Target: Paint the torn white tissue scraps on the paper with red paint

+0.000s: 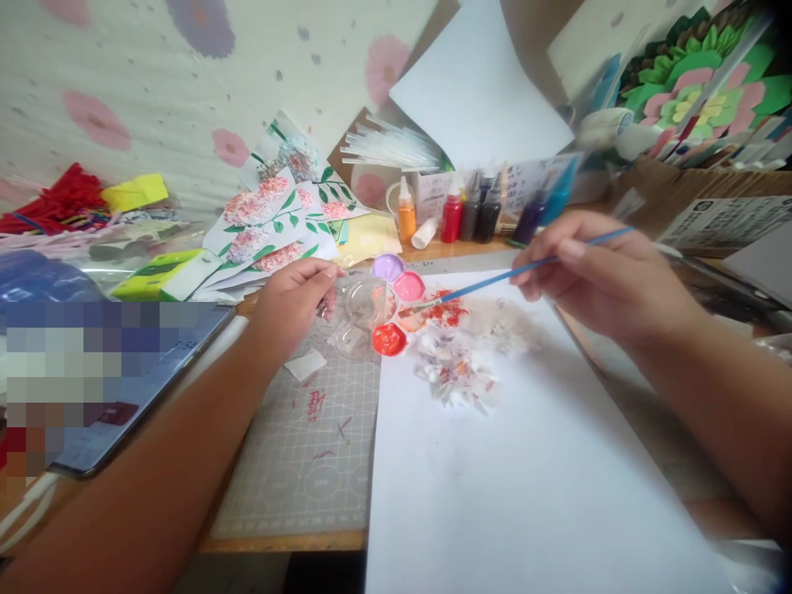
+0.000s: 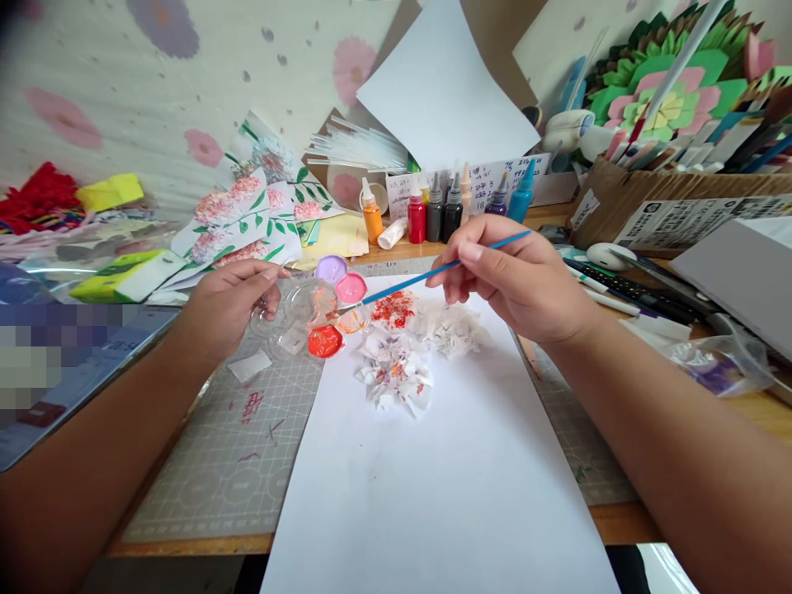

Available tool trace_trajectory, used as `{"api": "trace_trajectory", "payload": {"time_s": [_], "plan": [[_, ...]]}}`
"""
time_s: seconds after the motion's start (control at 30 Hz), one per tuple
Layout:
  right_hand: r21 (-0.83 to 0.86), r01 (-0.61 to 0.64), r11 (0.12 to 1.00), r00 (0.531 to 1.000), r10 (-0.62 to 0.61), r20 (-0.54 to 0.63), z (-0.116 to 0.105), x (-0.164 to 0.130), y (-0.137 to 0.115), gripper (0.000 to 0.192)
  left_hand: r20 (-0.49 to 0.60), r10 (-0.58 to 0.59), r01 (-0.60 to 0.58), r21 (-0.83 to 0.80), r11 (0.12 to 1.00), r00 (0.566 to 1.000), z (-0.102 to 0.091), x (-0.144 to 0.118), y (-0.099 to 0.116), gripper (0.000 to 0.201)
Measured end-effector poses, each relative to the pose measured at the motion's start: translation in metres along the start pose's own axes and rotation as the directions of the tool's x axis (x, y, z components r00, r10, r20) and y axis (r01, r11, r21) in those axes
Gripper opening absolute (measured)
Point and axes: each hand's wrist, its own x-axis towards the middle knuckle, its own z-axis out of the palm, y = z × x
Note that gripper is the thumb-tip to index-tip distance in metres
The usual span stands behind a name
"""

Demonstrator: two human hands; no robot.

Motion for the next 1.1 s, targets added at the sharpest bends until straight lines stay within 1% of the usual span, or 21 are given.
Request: {"api": "trace_trajectory", "payload": {"time_s": [0.17, 0.33, 0.43, 0.57, 0.63, 0.7, 0.8, 0.83, 0.93, 0.97, 1.1], "plan": [[-0.106, -0.006, 0.994, 0.995, 0.017, 0.101, 0.003, -0.004, 0.006, 0.018, 0.047, 0.006, -0.006, -0.007, 1.000, 0.999, 0.002, -0.004, 0.003, 0.012], [-0.132, -0.009, 0.991, 0.993, 0.025, 0.116, 0.002, -0.005, 0.006, 0.019, 0.046, 0.016, -0.017, 0.017, 1.000, 0.999, 0.002, -0.006, 0.004, 0.012], [-0.084, -0.006, 0.996, 0.998, 0.011, 0.066, 0.001, -0.003, 0.003, 0.019, 0.037, 0.016, -0.017, 0.020, 1.000, 0.999, 0.002, -0.006, 0.003, 0.012], [-0.031, 0.022, 0.999, 0.993, -0.026, -0.115, -0.004, 0.001, -0.002, 0.023, 0.050, 0.010, -0.010, -0.001, 1.000, 0.999, 0.002, -0.006, 0.005, 0.012], [-0.034, 0.039, 0.999, 0.986, -0.043, -0.160, -0.005, 0.002, -0.002, 0.025, 0.052, -0.004, 0.004, -0.012, 1.000, 0.999, 0.002, -0.007, 0.008, 0.012], [-0.021, 0.034, 0.999, 0.989, -0.037, -0.142, -0.005, 0.002, 0.001, 0.024, 0.051, -0.022, 0.022, -0.009, 1.000, 0.998, 0.003, -0.008, 0.011, 0.012], [0.012, 0.031, 0.999, 0.997, -0.030, -0.069, -0.002, 0.002, 0.006, 0.021, 0.059, -0.042, 0.042, 0.003, 0.999, 0.997, 0.004, -0.009, 0.013, 0.012], [0.018, 0.043, 0.999, 0.997, -0.042, -0.064, -0.002, 0.003, 0.008, 0.020, 0.065, -0.043, 0.042, 0.005, 0.999, 0.997, 0.004, -0.010, 0.013, 0.012], [0.029, 0.085, 0.996, 0.990, -0.081, -0.116, 0.000, 0.003, 0.009, 0.019, 0.084, -0.037, 0.036, 0.013, 0.999, 0.996, 0.004, -0.012, 0.013, 0.014], [0.033, 0.089, 0.996, 0.989, -0.084, -0.118, 0.000, 0.003, 0.009, 0.018, 0.091, -0.037, 0.035, 0.018, 0.999, 0.995, 0.004, -0.012, 0.013, 0.014], [0.037, 0.077, 0.996, 0.996, -0.075, -0.055, 0.000, 0.001, 0.008, 0.016, 0.110, -0.048, 0.041, 0.064, 0.997, 0.993, 0.003, -0.014, 0.014, 0.016]]}}
